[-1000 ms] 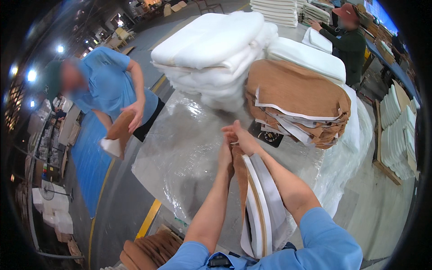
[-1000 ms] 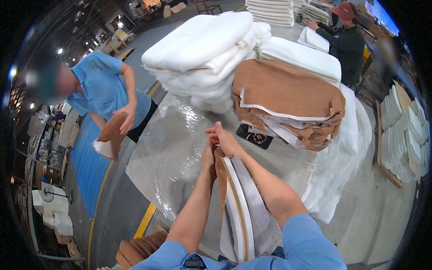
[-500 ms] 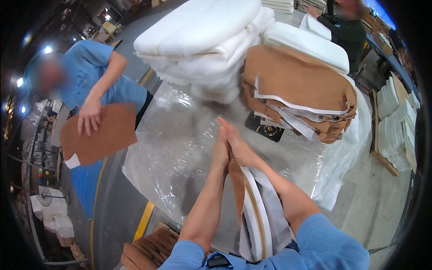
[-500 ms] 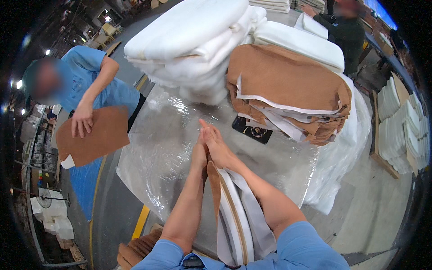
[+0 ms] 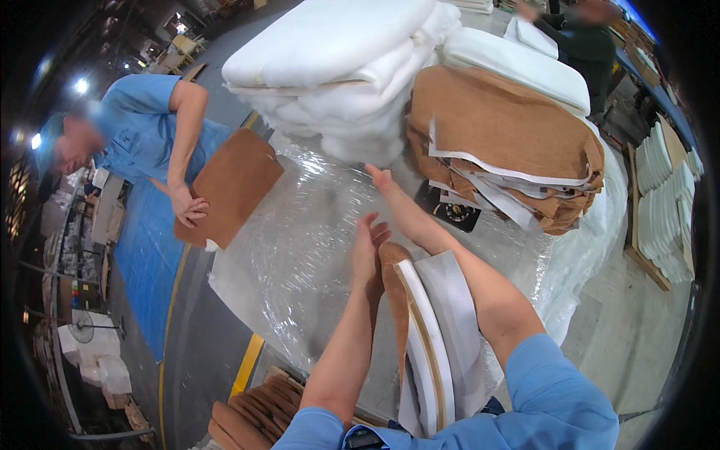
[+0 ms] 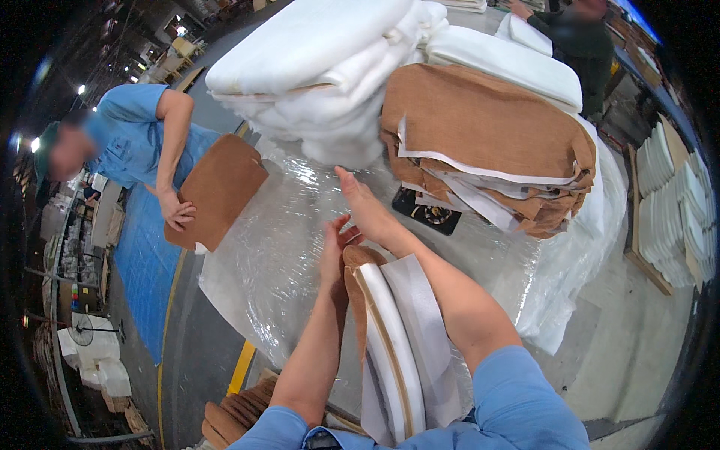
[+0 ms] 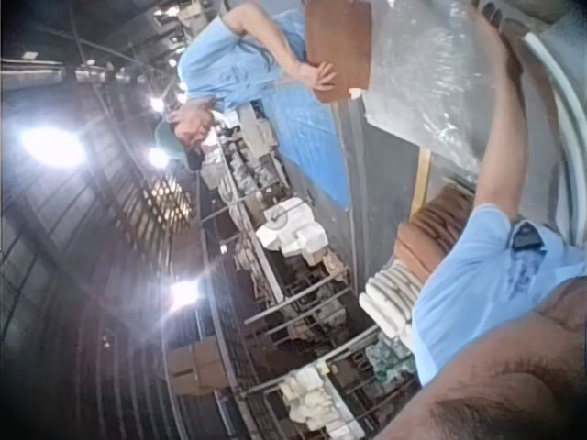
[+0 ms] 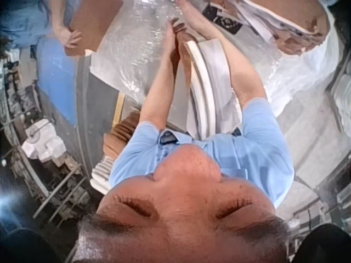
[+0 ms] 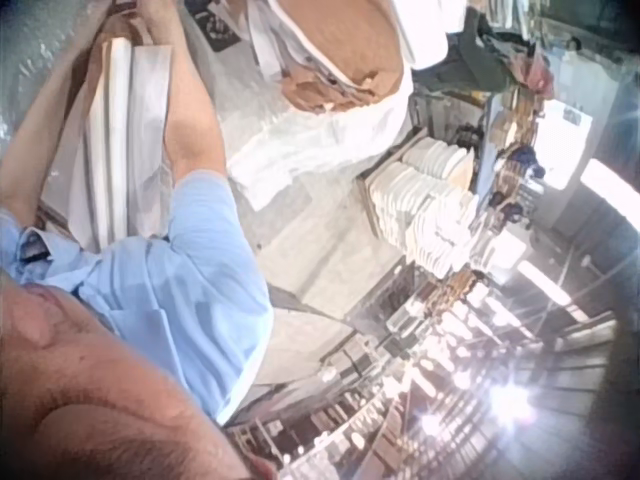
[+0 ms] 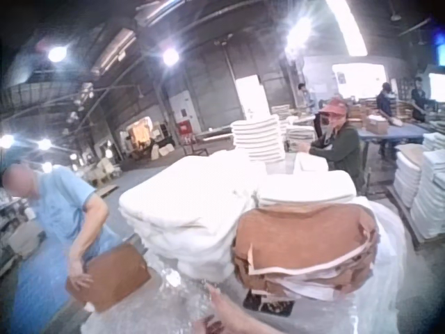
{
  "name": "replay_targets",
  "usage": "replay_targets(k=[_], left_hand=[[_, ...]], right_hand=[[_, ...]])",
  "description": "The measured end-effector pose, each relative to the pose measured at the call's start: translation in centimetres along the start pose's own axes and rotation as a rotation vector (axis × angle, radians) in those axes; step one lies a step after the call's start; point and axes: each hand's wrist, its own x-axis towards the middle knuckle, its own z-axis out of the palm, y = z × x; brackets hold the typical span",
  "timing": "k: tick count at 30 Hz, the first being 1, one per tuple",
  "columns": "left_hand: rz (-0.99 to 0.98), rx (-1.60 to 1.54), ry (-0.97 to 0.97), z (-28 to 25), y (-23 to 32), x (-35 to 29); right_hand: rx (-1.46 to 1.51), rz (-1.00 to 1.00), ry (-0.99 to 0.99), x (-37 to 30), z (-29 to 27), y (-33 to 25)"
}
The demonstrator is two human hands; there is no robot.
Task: The person folds brown cushion covers over white foam inserts and stacks them on a table. The person handles the items one at a time, aligning edges and smoothing the covers before placing them in a growing pile.
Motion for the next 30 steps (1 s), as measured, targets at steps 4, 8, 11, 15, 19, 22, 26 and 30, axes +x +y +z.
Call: replay_targets(k=[4,8,11,15,19,22,26,30], left_hand=[[0.081,-0.078,-0.157,0.9,-0.3,0.5],[0.121,-0.083,-0.257,-0.3,-0.8,1.9],[0.070,-0.013,-0.233,-0.8,-0.5,2.4],[0.051,0.045,-0.098,0.2,0.5,1.7],[0.161,0.461,0.159,-1.1,1.0,-0.8],[0.227,0.184,0.202,-0.8,0.8,-3.8],[0.313,0.164,0.102,4.5,2.9,-12.2],[0.332,0.484,0.027,4.9,3.1,-16.0]], right_hand=[[-0.125,-0.099,0.004,-1.0,1.3,2.0],[-0.175,-0.191,0.096,-2.5,2.7,2.7],[-0.169,-0.208,0.136,-2.8,3.1,3.4],[-0.159,-0.188,0.124,-3.5,2.7,3.3],[-0.218,-0.178,0.088,-4.5,2.9,2.6],[-0.304,-0.142,0.034,-5.2,2.9,2.2],[-0.359,-0.109,0.018,-5.5,1.7,2.1],[-0.427,-0.145,-0.005,-5.5,2.2,2.5]])
